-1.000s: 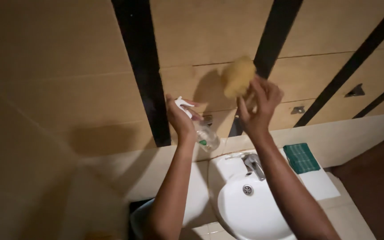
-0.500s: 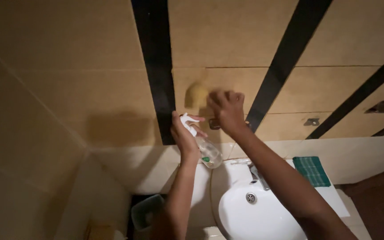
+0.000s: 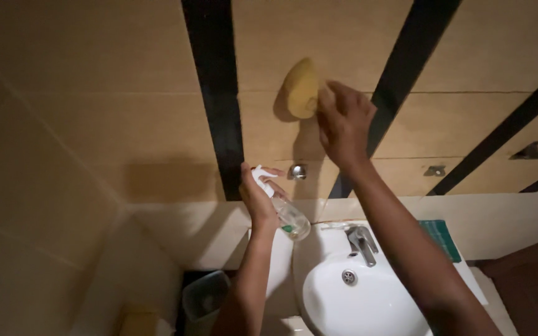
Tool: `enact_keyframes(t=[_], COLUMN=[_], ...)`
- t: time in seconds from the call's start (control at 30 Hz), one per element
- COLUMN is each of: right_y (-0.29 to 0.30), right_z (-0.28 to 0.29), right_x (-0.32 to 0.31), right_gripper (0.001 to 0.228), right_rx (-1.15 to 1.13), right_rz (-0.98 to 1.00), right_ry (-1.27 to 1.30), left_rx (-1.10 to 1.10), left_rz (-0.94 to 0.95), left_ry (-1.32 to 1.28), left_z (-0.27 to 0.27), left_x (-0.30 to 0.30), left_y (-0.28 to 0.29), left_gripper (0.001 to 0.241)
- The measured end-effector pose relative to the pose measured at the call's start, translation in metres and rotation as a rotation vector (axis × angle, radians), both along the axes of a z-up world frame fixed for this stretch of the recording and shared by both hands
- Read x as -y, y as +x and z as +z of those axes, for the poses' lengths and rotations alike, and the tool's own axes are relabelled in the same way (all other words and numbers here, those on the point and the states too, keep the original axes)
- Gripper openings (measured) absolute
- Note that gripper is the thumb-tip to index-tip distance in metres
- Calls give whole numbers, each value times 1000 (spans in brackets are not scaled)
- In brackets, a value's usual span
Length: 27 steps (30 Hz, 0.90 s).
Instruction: The person cleans the bathroom wall above the sink using a spray bottle and a yellow sponge. They repeatedly spray the wall and wipe it down with the sponge, focusing on the area between the black vertical stripes.
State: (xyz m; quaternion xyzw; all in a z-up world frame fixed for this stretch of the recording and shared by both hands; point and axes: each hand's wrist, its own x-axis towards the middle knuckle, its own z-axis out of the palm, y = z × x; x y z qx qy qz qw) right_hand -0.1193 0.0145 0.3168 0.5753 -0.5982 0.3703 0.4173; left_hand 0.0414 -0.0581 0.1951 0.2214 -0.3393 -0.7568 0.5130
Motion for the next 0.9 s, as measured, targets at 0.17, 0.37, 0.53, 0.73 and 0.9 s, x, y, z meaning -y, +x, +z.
enact_keyframes(t=[0.17,0.37,0.53,0.73,0.9], right_y=[-7,-24,-37,-55,-85], right_z=[-49,-108,-114,-45,27], right_x=[15,5,-8,-30,-46], right_gripper=[51,55,49,54,57], right_rx=[-105,-215,-230,-134,-13], right_rz=[-97,-49,5,-46,-84], right_ry=[58,302,434,322,-54], left_rx=[68,82,64,173,190], left_rz=[-16,2,-17,-79,-132], left_ry=[0,-20,-21,-81,-118], left_z=[7,1,7,33,38], left_x=[-4,0,-8,-20,-32], left_y=[1,-7,-10,-24,-49], left_gripper=[72,70,68,76,73])
